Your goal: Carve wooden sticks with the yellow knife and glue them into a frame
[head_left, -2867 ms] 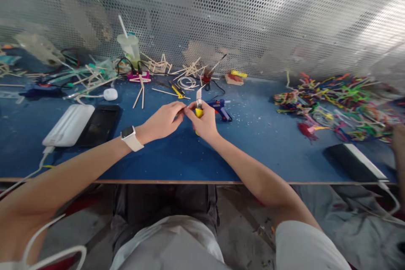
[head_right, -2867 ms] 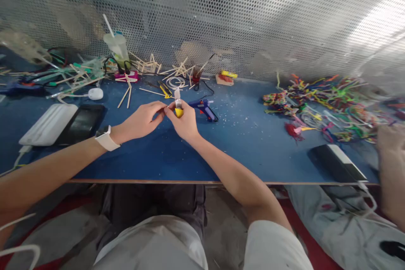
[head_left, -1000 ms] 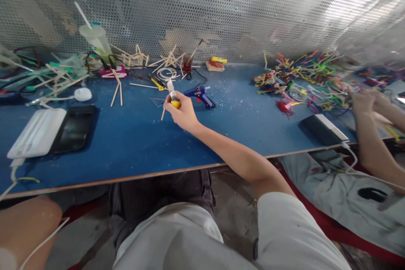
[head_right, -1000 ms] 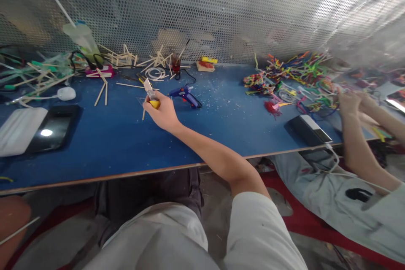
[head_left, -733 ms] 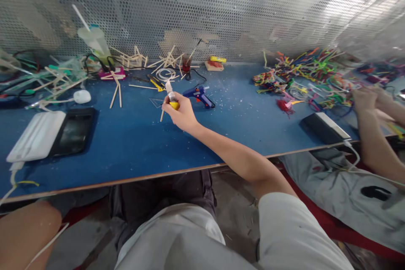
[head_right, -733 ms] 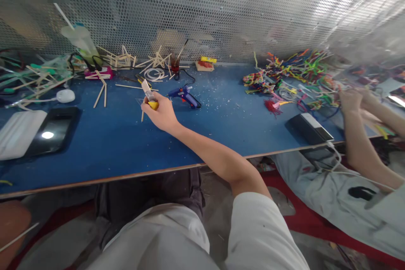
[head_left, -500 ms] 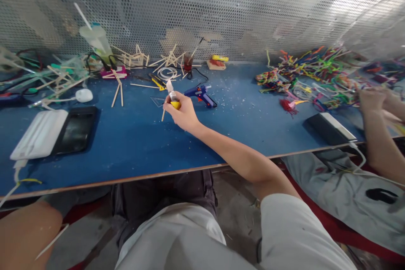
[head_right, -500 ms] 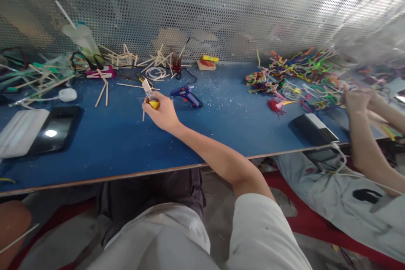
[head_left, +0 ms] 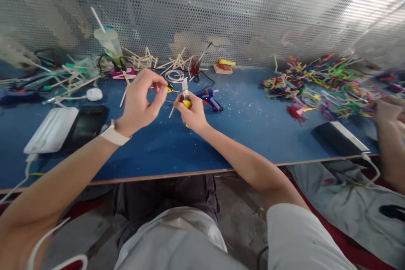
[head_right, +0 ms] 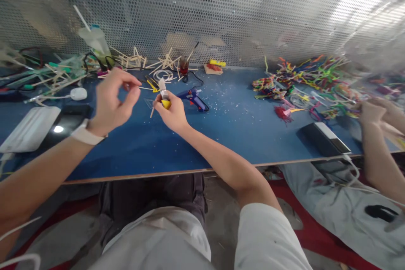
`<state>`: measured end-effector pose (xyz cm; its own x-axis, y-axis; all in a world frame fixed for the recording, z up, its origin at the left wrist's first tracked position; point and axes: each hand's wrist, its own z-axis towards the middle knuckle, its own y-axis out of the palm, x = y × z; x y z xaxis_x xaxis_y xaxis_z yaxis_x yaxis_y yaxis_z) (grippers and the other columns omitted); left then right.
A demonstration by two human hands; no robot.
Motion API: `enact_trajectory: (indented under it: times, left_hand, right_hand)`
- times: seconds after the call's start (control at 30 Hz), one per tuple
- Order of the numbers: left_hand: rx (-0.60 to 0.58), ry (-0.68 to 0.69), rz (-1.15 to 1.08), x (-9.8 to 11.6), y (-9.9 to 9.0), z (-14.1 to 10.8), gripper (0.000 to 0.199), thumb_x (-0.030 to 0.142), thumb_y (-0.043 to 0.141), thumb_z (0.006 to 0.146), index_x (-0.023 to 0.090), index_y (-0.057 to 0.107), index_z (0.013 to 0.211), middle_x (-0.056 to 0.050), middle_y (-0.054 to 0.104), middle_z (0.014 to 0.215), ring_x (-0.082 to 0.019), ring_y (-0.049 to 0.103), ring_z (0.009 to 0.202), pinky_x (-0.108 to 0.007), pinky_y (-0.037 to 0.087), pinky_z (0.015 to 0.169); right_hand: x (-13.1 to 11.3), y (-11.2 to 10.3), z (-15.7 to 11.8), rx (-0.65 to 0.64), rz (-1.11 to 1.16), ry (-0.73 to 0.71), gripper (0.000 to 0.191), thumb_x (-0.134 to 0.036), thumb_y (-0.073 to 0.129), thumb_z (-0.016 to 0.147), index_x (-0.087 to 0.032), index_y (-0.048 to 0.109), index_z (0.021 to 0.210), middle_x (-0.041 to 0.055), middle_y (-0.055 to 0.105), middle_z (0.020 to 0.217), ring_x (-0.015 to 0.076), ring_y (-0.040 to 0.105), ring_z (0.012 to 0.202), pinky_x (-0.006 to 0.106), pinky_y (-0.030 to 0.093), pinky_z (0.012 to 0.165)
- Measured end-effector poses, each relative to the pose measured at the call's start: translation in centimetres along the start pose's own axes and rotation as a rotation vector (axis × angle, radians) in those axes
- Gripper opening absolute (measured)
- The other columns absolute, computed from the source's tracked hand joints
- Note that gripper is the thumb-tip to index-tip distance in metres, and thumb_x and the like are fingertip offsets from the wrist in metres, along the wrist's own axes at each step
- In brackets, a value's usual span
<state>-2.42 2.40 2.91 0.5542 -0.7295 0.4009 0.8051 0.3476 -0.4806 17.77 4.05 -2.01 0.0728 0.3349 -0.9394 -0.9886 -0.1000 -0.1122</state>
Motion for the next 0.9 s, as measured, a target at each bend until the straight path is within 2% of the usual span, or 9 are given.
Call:
enact_trajectory:
  times: [0.1,0.17,0.27,0.33,0.47,0.57,0.67,0.8,0.9]
  left_hand:
    - [-0.082,-0.075,-0.067,-1.9,2.1,-2.0,0.037,0.051,0.048,0.120,0.020,0.067,0.129,-0.012,0.078,0.115,-0.025,0.076,0.105,-0.043,0.064,0.100]
    - [-0.199,-0.132,-0.114,-2.4,3.1,-3.0,0.033,0.044,0.050,0.119,0.019,0.064,0.135,-0.012,0.079,0.121,-0.025,0.077,0.111,-0.044,0.064,0.105]
    - [-0.321,-0.100,-0.147,-2.0,3.5,-3.6,0.026,0.034,0.056,0.116,0.018,0.064,0.134,-0.011,0.081,0.116,-0.025,0.079,0.108,-0.044,0.062,0.105]
    - [-0.359,-0.097,-0.160,-1.8,3.3,-3.5,0.023,0.031,0.060,0.113,0.019,0.064,0.133,-0.009,0.081,0.110,-0.025,0.080,0.104,-0.042,0.061,0.102]
    - [-0.369,-0.172,-0.212,-1.9,3.1,-3.3,0.018,0.026,0.064,0.112,0.021,0.064,0.129,-0.006,0.084,0.104,-0.022,0.082,0.098,-0.036,0.060,0.096]
    - [-0.370,-0.202,-0.233,-2.2,3.1,-3.2,0.009,0.027,0.064,0.111,0.021,0.068,0.117,-0.005,0.085,0.100,-0.020,0.081,0.095,-0.034,0.059,0.092]
    - [-0.377,-0.226,-0.266,-2.2,3.1,-3.2,0.016,0.033,0.062,0.113,0.020,0.071,0.107,-0.003,0.084,0.093,-0.018,0.079,0.088,-0.033,0.057,0.086]
    - [-0.372,-0.262,-0.322,-2.1,3.1,-3.2,0.021,0.034,0.058,0.113,0.019,0.070,0.104,-0.003,0.082,0.089,-0.016,0.074,0.081,-0.031,0.053,0.078]
    - [-0.332,-0.301,-0.375,-2.4,3.2,-3.2,0.017,0.029,0.055,0.113,0.019,0.067,0.106,-0.004,0.079,0.087,-0.016,0.072,0.077,-0.031,0.053,0.075]
  right_hand:
    - [0.0,-0.3,-0.1,0.050,-0.019,-0.016,0.017,-0.038,0.074,0.091,-0.025,0.062,0.091,-0.0007,0.063,0.080,0.0158,0.057,0.068,0.029,0.045,0.056]
    - [0.0,-0.4,-0.2,0.049,-0.026,-0.031,0.019,-0.039,0.076,0.091,-0.024,0.064,0.091,-0.0005,0.063,0.079,0.0155,0.055,0.066,0.029,0.044,0.055]
    - [-0.1,-0.6,-0.4,0.074,-0.059,-0.028,0.022,-0.043,0.077,0.092,-0.025,0.063,0.091,0.0004,0.063,0.078,0.0166,0.056,0.066,0.030,0.044,0.054]
    - [0.1,-0.6,-0.4,0.089,-0.067,-0.037,0.024,-0.044,0.078,0.092,-0.026,0.063,0.091,0.0019,0.066,0.081,0.0180,0.060,0.069,0.030,0.045,0.054]
    - [0.7,-0.7,-0.3,0.084,-0.071,-0.054,0.024,-0.044,0.079,0.093,-0.026,0.063,0.093,0.0032,0.068,0.085,0.0187,0.063,0.071,0.030,0.047,0.054]
    - [1.0,-0.7,-0.2,0.084,-0.099,-0.060,0.024,-0.044,0.078,0.094,-0.026,0.063,0.094,0.0036,0.069,0.085,0.0199,0.065,0.073,0.030,0.047,0.054]
    - [0.9,-0.7,0.0,0.061,-0.113,-0.065,0.024,-0.045,0.078,0.094,-0.026,0.064,0.095,0.0041,0.070,0.086,0.0204,0.067,0.074,0.030,0.047,0.054]
    - [0.4,-1.1,0.1,-0.010,-0.155,-0.090,0.021,-0.043,0.076,0.098,-0.025,0.066,0.098,0.0028,0.069,0.086,0.0189,0.062,0.073,0.030,0.047,0.057]
    - [0.2,-1.5,0.3,-0.116,-0.255,-0.130,0.027,-0.048,0.075,0.102,-0.025,0.063,0.095,0.0013,0.064,0.082,0.0185,0.058,0.073,0.031,0.045,0.060]
